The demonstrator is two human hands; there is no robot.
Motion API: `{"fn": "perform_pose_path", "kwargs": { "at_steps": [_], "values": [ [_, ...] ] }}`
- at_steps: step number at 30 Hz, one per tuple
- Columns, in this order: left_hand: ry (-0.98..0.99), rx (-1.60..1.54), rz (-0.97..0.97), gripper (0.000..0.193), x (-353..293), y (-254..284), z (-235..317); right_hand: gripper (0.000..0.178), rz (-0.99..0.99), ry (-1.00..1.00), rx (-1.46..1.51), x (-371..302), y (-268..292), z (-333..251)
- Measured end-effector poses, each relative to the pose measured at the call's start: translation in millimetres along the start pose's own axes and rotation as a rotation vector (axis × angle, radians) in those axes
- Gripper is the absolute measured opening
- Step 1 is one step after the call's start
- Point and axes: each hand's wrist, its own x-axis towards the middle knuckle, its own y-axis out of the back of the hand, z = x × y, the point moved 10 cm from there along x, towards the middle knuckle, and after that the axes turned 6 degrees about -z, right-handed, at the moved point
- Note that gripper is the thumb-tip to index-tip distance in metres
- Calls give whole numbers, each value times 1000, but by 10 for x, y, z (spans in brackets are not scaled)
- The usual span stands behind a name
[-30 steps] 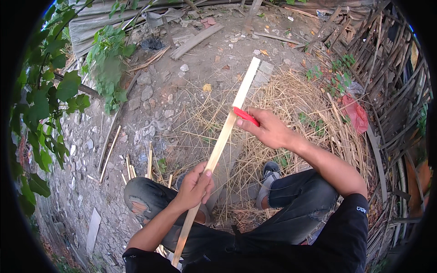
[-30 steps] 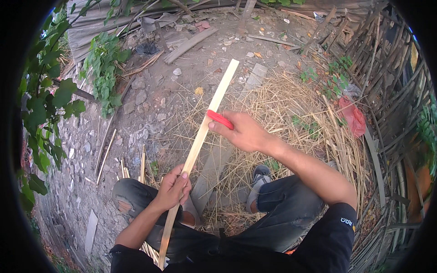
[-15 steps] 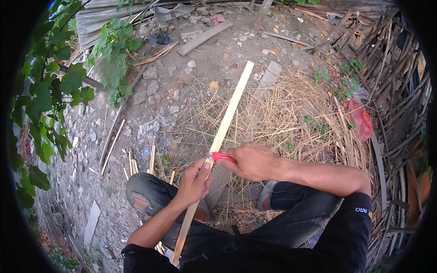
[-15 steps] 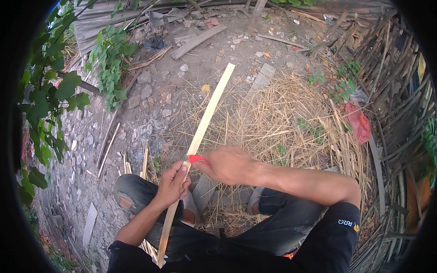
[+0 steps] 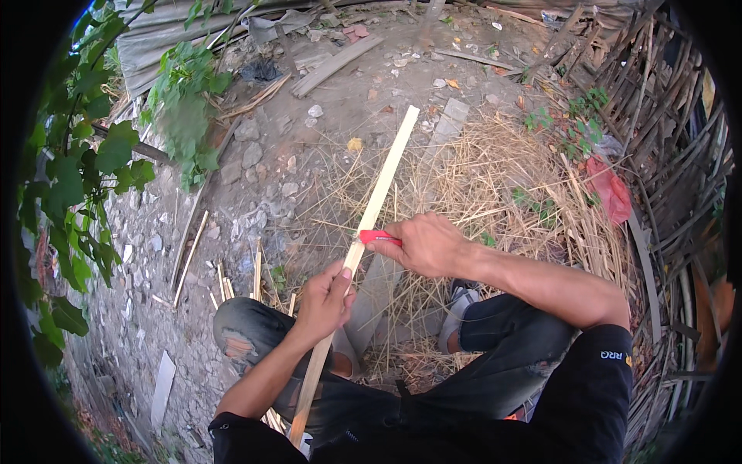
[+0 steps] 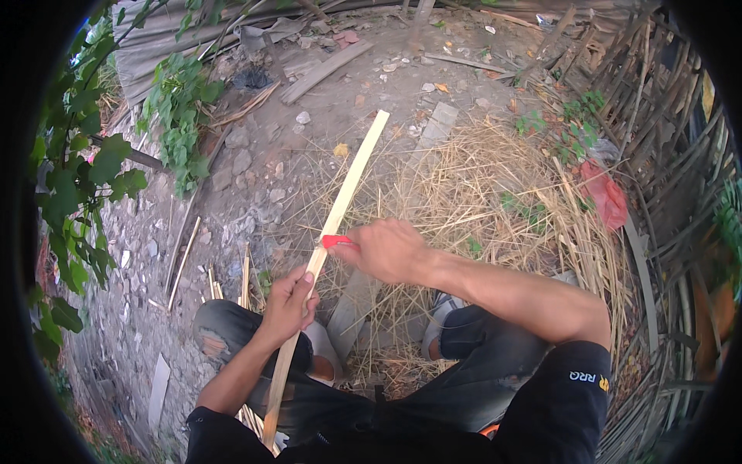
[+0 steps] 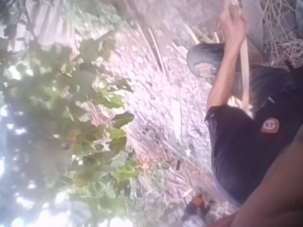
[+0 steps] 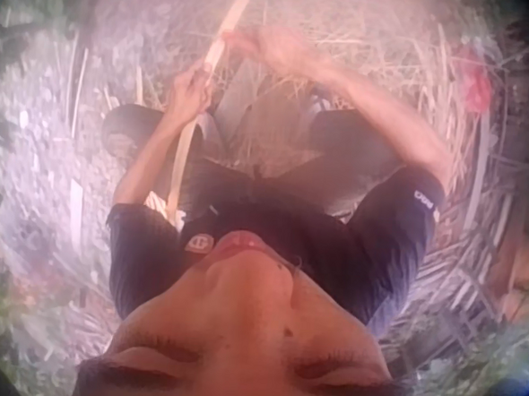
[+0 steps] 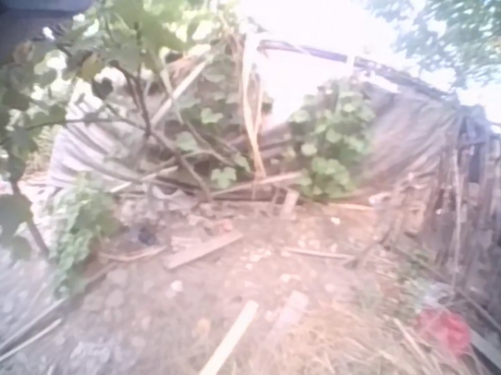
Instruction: The person sits on the ground and uses a red utility knife to shave and smooth a long, thin bamboo stick. They hold the stick with one hand and carefully scrape along its length with the knife in the other hand, rotating the stick to work on different sides.
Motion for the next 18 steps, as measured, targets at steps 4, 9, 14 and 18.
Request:
{"fn": "perform_pose_path", "kwargs": {
  "at_steps": [4,9,14,18],
  "values": [
    [6,-2,-36,35,-40,-35,70,60,71,-138,-5,63,252,361],
    [9,-31,-56,30,-99,-59,50,66,240,-180,6,-21,502,647],
    [-1,69,-202,29,-349,-150,10,71,447,-581,151,-270,1043,1842],
    [-20,90,-274,35,-583,-104,-90,69,853,-694,154,-1093,1620,2798]
  ]
}}
